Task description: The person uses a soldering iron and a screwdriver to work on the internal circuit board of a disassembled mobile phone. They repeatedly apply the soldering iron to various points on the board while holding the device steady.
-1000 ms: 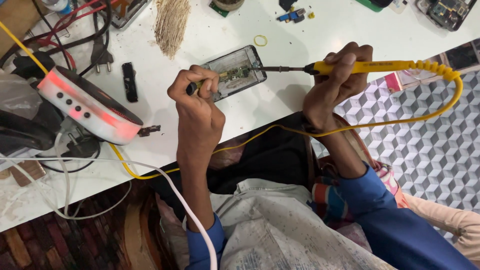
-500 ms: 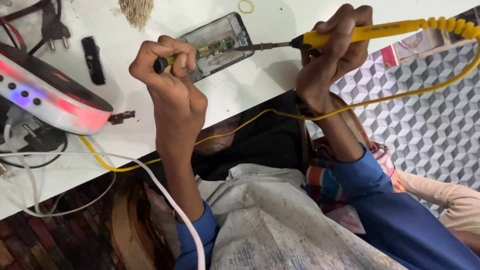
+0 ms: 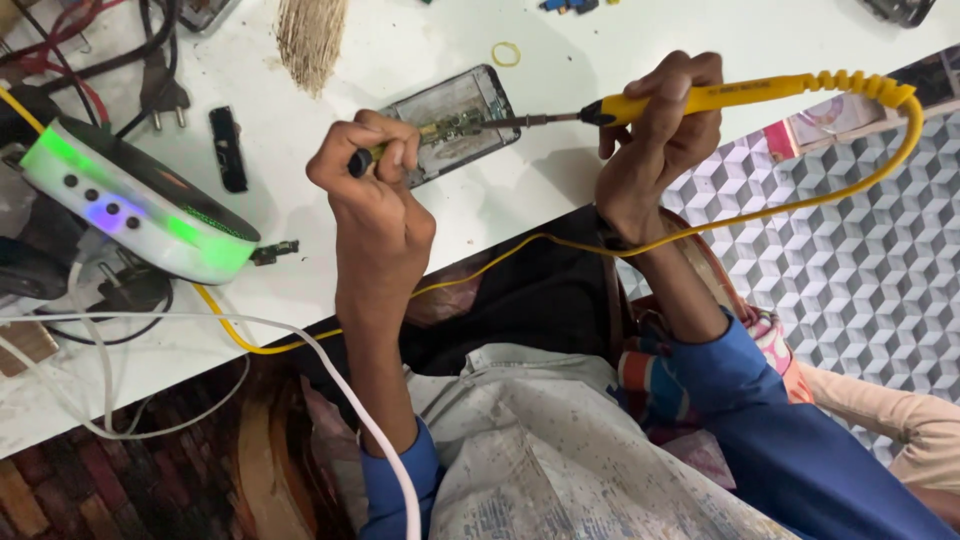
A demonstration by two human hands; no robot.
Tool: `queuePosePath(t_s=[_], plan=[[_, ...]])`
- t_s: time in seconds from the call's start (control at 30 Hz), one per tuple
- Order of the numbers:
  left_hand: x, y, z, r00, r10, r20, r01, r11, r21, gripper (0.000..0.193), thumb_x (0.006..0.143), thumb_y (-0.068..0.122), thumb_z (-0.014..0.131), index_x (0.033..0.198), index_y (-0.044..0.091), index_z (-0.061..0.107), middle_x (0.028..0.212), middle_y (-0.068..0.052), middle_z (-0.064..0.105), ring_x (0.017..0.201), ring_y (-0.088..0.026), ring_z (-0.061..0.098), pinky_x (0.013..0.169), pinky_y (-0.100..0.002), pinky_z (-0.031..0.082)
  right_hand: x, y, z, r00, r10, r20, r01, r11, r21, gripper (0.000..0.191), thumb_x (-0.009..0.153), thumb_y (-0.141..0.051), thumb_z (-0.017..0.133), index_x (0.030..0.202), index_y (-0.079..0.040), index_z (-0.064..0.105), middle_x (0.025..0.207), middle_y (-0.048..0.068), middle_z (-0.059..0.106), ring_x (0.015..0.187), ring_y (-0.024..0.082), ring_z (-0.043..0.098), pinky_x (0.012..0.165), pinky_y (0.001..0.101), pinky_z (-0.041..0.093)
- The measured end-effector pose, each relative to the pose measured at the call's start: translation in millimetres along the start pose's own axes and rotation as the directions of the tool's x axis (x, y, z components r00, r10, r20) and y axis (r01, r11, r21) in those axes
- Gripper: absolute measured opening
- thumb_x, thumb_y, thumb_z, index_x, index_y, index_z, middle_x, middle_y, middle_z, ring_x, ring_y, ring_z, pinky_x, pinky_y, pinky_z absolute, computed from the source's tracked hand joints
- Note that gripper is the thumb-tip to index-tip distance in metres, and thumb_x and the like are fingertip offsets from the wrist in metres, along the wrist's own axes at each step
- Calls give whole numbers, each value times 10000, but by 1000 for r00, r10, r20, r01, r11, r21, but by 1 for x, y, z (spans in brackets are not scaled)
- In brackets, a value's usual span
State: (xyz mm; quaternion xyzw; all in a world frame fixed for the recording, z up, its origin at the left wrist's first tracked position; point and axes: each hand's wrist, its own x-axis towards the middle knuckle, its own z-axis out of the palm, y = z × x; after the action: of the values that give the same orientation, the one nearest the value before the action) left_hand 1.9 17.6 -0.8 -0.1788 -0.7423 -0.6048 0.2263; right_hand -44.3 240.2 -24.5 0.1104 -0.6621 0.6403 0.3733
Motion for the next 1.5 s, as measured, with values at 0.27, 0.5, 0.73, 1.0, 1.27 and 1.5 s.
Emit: queuePosePath(t_s=[0.27, 0.5, 0.73, 1.0, 1.27, 1.5], plan=[[2, 2, 0, 1000, -3, 6, 3, 1000, 15, 488, 1030, -283, 375, 1294, 100, 226, 1043, -152, 495, 867, -192, 470, 868, -303, 519, 3, 1, -1, 1000, -11, 24, 12, 999, -48, 451, 1164, -426, 458, 974, -18, 496, 761, 47, 491, 425, 84, 432, 348, 226, 351], [3, 4, 0, 1000, -3, 9, 3, 999, 51, 476, 1058, -282, 377, 1297, 100, 225, 1019, -140, 509, 860, -190, 477, 844, -295, 509, 0, -3, 0, 996, -59, 62, 65, 993, -96, 435, 1165, -404, 446, 956, -25, 484, 781, 53, 516, 431, 81, 464, 346, 224, 377], [3, 3, 0, 1000, 10, 3, -10, 998, 57, 465, 1044, -264, 369, 1309, 88, 220, 996, -143, 512, 870, -203, 493, 876, -310, 516, -6, 0, 1, 1000, -21, 9, 22, 997, -70, 363, 1158, -322, 499, 945, -29, 474, 781, 58, 537, 449, 86, 419, 383, 223, 324], [8, 2, -2, 1000, 11, -9, -10, 998, 56, 470, 990, -243, 445, 1281, 70, 251, 1014, -160, 549, 875, -257, 532, 878, -353, 517, 17, -52, 18, 968, -155, 197, 216, 913, -345, 335, 1169, -141, 564, 866, -3, 532, 682, 67, 560, 536, 165, 534, 553, 264, 434], [15, 14, -5, 959, -282, 18, 281, 959, 26, 282, 851, -222, 450, 1044, -16, 463, 887, -179, 569, 816, -315, 565, 836, -326, 514, 40, -72, 36, 947, -51, 317, 195, 875, -443, 347, 1122, -105, 614, 800, -3, 534, 658, 49, 605, 538, 129, 573, 524, 279, 408], [26, 21, -11, 990, -141, 28, 136, 984, 117, 259, 840, -214, 500, 1007, -20, 455, 903, -197, 573, 872, -409, 592, 806, -390, 515, 39, -21, 23, 993, 120, 0, -120, 991, 65, 261, 1159, -261, 521, 1133, -4, 489, 690, 37, 507, 493, 86, 461, 472, 246, 461]])
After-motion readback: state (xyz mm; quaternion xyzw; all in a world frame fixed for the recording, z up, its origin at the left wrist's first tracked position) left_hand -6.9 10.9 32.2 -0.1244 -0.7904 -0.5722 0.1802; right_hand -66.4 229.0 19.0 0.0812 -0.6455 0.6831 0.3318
